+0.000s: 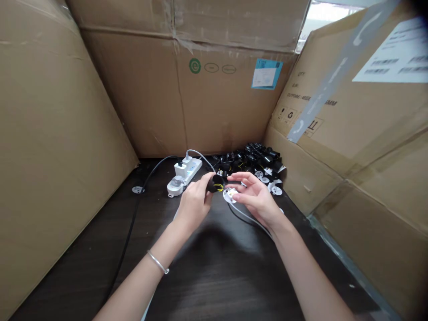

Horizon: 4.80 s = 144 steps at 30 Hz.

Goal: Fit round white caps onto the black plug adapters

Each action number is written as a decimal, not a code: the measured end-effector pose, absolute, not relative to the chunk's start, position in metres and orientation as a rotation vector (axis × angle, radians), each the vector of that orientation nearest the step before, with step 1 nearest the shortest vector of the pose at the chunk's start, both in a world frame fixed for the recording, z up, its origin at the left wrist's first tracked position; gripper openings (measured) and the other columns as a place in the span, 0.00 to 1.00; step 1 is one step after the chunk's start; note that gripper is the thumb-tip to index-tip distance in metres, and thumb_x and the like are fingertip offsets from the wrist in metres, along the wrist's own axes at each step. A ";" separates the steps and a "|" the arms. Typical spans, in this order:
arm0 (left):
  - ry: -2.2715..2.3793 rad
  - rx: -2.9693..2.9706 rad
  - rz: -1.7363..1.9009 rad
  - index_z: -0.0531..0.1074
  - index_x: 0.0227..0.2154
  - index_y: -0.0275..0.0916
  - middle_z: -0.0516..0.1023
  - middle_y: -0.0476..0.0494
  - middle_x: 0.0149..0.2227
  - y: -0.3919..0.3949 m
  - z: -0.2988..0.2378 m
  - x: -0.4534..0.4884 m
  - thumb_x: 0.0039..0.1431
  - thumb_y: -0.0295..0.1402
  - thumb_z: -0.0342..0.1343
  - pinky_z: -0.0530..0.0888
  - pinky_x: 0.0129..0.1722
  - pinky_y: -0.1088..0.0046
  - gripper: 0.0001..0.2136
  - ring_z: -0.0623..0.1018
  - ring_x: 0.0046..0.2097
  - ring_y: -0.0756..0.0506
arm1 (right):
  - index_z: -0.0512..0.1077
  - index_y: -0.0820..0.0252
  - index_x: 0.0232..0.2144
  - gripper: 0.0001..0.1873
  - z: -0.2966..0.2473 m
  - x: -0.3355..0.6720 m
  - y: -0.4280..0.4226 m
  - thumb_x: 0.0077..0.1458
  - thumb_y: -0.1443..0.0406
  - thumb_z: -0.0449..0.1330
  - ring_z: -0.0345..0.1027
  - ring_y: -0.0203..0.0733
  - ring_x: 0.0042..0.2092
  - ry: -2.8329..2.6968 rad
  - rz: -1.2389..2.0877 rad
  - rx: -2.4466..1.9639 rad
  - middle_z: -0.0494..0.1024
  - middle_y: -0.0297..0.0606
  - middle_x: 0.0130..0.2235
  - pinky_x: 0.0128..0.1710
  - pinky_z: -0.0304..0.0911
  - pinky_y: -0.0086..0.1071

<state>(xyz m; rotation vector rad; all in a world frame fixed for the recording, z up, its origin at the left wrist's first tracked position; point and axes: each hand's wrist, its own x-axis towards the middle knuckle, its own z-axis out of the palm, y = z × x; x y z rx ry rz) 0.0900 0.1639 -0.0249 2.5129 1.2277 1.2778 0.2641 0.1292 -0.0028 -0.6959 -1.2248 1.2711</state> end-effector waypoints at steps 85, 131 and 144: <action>1.124 2.251 1.010 0.61 0.19 0.36 0.66 0.46 0.20 0.146 -0.017 0.104 0.63 0.44 0.27 0.59 0.34 0.72 0.26 0.66 0.27 0.49 | 0.60 0.59 0.30 0.12 -0.032 0.232 0.125 0.50 0.61 0.60 0.54 0.28 0.22 -1.315 0.409 -0.971 0.61 0.27 0.23 0.22 0.52 0.23; 0.547 1.373 1.111 0.66 0.44 0.35 0.68 0.39 0.49 0.150 -0.016 0.112 0.61 0.42 0.39 0.64 0.50 0.68 0.19 0.68 0.51 0.44 | 0.60 0.59 0.44 0.24 -0.011 0.244 0.126 0.44 0.66 0.64 0.72 0.38 0.34 -0.977 1.711 -0.684 0.74 0.37 0.36 0.37 0.66 0.31; 0.817 1.600 1.275 0.58 0.45 0.36 0.70 0.44 0.37 0.148 -0.023 0.116 0.61 0.37 0.43 0.68 0.37 0.75 0.13 0.71 0.36 0.51 | 0.65 0.62 0.35 0.12 -0.015 0.238 0.128 0.47 0.64 0.61 0.68 0.35 0.32 -0.800 1.815 -0.612 0.72 0.36 0.34 0.35 0.65 0.30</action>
